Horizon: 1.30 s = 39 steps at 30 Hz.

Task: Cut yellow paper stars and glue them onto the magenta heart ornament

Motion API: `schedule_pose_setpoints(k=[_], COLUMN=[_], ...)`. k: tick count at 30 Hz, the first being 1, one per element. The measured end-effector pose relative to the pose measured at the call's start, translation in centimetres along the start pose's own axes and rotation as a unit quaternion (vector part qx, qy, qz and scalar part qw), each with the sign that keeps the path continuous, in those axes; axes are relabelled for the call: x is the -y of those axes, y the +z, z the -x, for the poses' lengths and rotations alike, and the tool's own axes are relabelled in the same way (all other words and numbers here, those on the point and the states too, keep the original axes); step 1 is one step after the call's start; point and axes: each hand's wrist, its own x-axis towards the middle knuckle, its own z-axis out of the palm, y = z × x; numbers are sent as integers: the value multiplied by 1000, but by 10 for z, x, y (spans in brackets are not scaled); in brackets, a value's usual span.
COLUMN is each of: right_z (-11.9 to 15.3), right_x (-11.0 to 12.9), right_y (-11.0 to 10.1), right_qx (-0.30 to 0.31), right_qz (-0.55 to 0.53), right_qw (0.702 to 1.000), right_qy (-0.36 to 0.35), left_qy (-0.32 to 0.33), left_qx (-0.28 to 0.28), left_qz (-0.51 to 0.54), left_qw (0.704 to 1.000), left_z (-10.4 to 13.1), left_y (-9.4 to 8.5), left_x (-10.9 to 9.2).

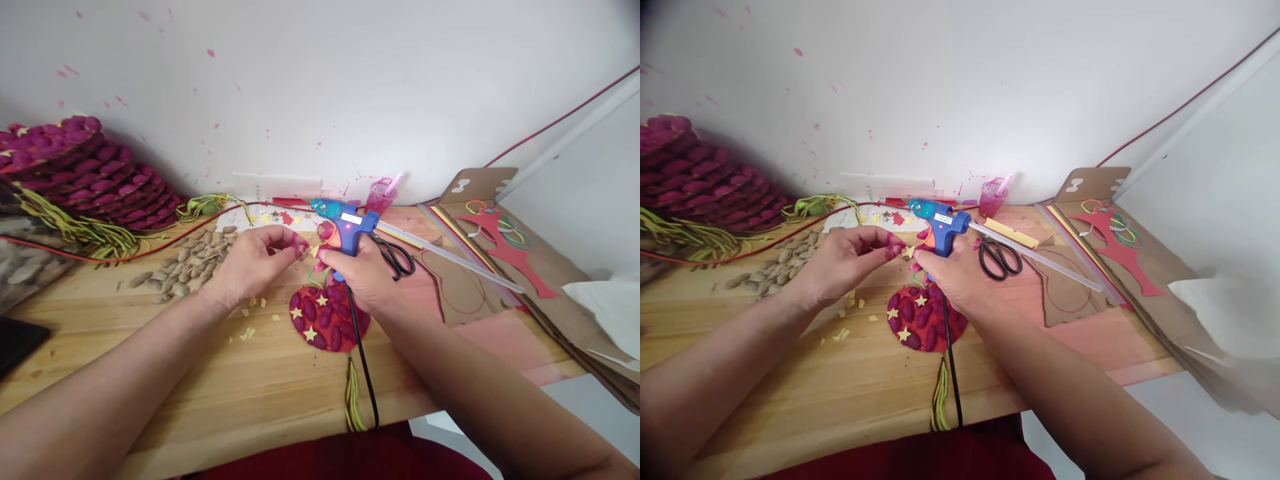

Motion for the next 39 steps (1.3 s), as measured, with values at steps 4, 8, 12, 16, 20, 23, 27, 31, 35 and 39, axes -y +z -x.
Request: schedule_pose_setpoints(k=[4, 8, 12, 16, 20, 23, 27, 31, 35, 39], right_z=[0, 0, -1, -1, -1, -1, -1, -1, -1, -1], right_x=[1, 0, 0, 1, 2, 2, 2, 3, 3, 2], right_y=[1, 0, -1, -2, -3, -3, -3, -3, -3, -4], right_qx=[-2, 21, 29, 9, 14, 22, 25, 34, 40, 52], right_qz=[-4, 13, -9, -34, -28, -25, -22, -23, -22, -24], right_qw=[1000, 1000, 1000, 999, 999, 999, 999, 999, 999, 998], right_qy=[-3, 0, 3, 6, 10, 8, 11, 11, 16, 16], left_qy=[-34, -55, -83, -109, -132, -142, -143, -142, -142, -145], left_qx=[44, 49, 55, 66, 76, 73, 78, 80, 86, 89], left_qz=[55, 82, 116, 149, 175, 189, 195, 196, 196, 197], left_qw=[997, 994, 988, 981, 973, 969, 967, 967, 967, 966], left_z=[2, 2, 1, 0, 0, 0, -1, -1, -1, -1], left_y=[3, 5, 3, 1, 1, 1, 1, 0, 0, -1], left_x=[-3, 2, 4, 4, 1, 0, 1, 2, 3, 3])
